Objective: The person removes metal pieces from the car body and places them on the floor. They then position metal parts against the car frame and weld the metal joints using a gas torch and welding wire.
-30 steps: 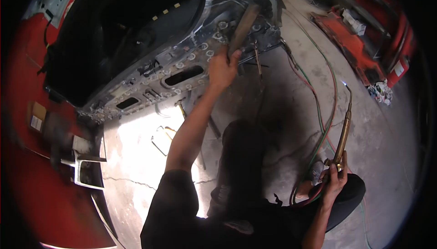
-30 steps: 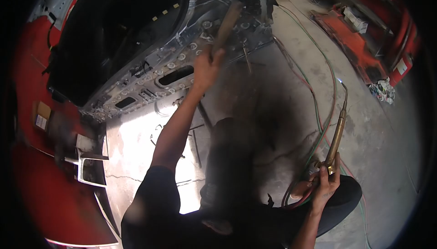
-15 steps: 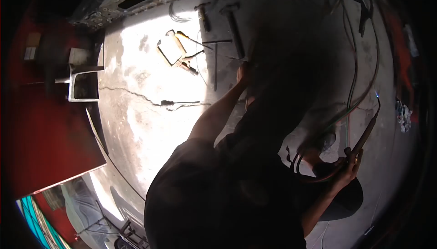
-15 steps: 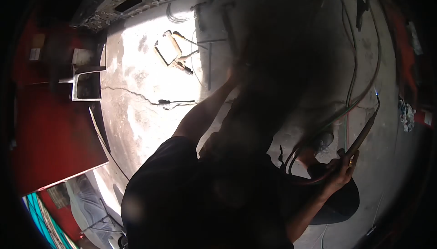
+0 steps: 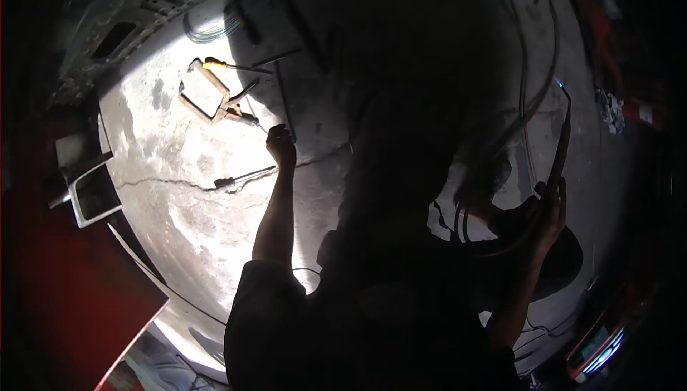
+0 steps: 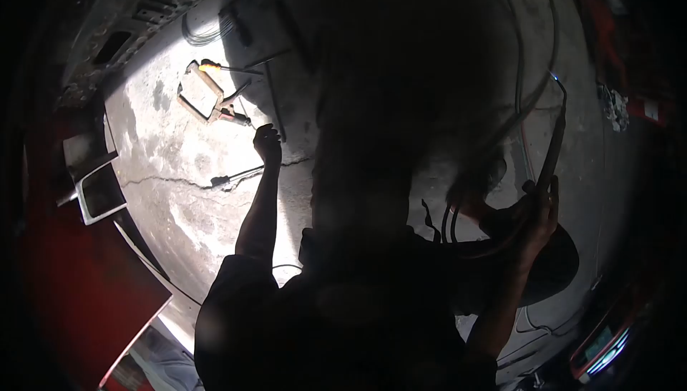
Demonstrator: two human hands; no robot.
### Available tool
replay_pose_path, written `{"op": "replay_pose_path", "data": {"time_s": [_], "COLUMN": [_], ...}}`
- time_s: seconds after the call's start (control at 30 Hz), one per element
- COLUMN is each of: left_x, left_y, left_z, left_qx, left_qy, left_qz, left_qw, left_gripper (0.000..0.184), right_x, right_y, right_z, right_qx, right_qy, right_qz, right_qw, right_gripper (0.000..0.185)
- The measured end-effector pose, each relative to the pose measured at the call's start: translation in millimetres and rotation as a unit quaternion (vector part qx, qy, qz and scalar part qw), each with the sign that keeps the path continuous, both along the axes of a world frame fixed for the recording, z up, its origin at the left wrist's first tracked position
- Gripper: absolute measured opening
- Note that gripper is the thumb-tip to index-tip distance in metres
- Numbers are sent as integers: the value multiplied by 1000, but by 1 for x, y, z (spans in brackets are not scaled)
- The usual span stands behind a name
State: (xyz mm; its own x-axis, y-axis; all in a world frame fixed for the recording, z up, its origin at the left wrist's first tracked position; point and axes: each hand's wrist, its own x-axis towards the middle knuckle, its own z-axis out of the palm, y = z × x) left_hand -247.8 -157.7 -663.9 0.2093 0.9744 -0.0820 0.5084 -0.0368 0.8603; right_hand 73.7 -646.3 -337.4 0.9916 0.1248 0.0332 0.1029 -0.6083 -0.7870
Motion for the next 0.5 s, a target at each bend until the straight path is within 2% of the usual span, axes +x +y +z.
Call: {"op": "replay_pose_path", "data": {"time_s": [0.03,0.07,0.1,0.17,0.23,0.3,0.37,0.4,0.43,0.47,0.5], "left_x": [-4,-3,17,67,129,191,247,267,290,307,320], "left_y": [13,28,41,67,80,80,81,73,53,28,3], "left_z": [12,33,69,163,256,337,367,345,325,302,270], "left_qx": [-35,-60,-70,-10,31,2,91,319,532,607,596], "left_qy": [-65,-140,-224,-205,-197,-95,86,80,66,62,83], "left_qz": [4,-30,-17,-118,-244,-375,-579,-630,-638,-643,-669], "left_qw": [997,988,972,972,949,922,805,704,553,463,436], "left_gripper": [19,25,20,23,24,24,24,26,28,28,28], "right_x": [1,0,-1,0,-5,-5,-2,-4,-7,-5,-4], "right_y": [15,20,25,18,35,27,12,13,20,27,28], "right_z": [8,9,11,2,18,10,-1,3,9,12,10], "right_qx": [77,143,209,164,192,192,176,162,153,151,188], "right_qy": [56,86,113,43,84,91,97,99,97,88,83], "right_qz": [-53,-75,-100,-35,-77,-78,-70,-79,-90,-100,-101], "right_qw": [994,983,966,985,975,974,977,979,979,980,974], "right_gripper": [36,44,54,60,61,60,53,55,57,60,61]}}
